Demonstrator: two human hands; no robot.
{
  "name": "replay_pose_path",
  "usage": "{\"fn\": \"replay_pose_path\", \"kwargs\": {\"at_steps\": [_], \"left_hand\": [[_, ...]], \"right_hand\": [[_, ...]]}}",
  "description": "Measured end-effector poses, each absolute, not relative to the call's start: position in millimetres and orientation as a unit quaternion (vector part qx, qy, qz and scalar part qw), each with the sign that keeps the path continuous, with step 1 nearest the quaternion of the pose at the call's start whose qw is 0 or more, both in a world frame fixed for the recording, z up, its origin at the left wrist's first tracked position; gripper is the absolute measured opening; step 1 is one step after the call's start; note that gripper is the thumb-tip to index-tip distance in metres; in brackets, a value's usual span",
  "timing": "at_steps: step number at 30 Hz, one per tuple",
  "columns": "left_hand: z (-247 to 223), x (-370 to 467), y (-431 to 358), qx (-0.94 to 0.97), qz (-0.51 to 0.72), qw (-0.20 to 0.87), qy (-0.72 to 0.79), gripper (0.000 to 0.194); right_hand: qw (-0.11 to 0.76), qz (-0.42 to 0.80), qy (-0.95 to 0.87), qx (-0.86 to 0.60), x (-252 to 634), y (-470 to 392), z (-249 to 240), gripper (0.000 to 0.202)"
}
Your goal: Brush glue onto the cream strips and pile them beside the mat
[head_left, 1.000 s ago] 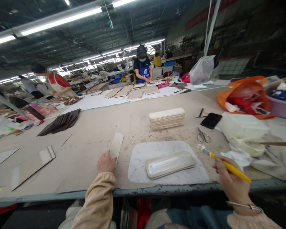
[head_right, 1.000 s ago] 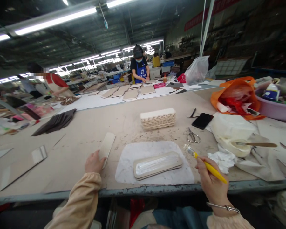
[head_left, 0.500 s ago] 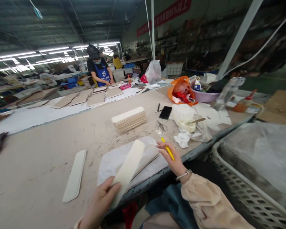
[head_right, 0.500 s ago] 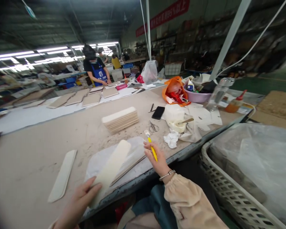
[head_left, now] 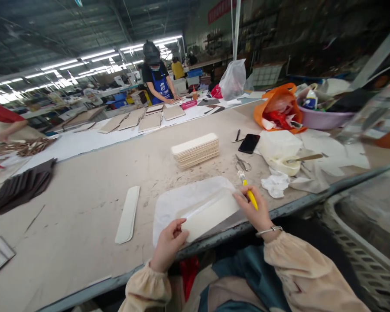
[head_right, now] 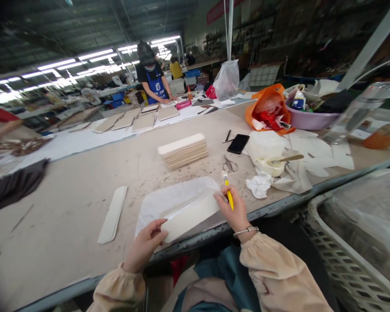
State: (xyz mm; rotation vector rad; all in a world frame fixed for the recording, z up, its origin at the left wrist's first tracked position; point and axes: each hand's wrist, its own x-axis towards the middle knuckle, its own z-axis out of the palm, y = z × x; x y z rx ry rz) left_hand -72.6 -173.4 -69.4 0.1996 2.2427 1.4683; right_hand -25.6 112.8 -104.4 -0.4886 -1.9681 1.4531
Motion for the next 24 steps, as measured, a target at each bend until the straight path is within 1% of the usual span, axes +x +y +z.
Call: {"fn": "replay_pose_path", "kwargs": {"at_steps": [3, 7, 12, 19, 24], "left_hand": [[-76.6, -92.4, -176.7, 0.057, 0.502, 0.16, 0.848, 0.038], [-84.9, -104.4, -175.3, 0.041, 0.483, 0.172, 0.857, 0.031], [-88.0, -102.7, -175.9, 0.028, 0.468, 0.174, 0.866, 0.034], [-91.0, -101.5, -175.7, 0.038, 0.371, 0.145, 0.916, 0.037], [-95.0, -101.0, -176.7, 0.049, 0.339, 0.132, 0.93, 0.037]], "right_hand": [[0.316, 0.495, -0.787, -0.191, -36.1, 111.9, -103.9, 0.027], [0.292, 0.461, -0.819, -0.179, -45.1, 107.8, -103.9, 0.025], [0.283, 0.437, -0.836, -0.171, -51.1, 104.8, -108.8, 0.023], [0.272, 0.372, -0.873, -0.158, -58.3, 107.6, -123.6, 0.02], [0.269, 0.325, -0.894, -0.152, -60.7, 108.0, -127.8, 0.018]]}}
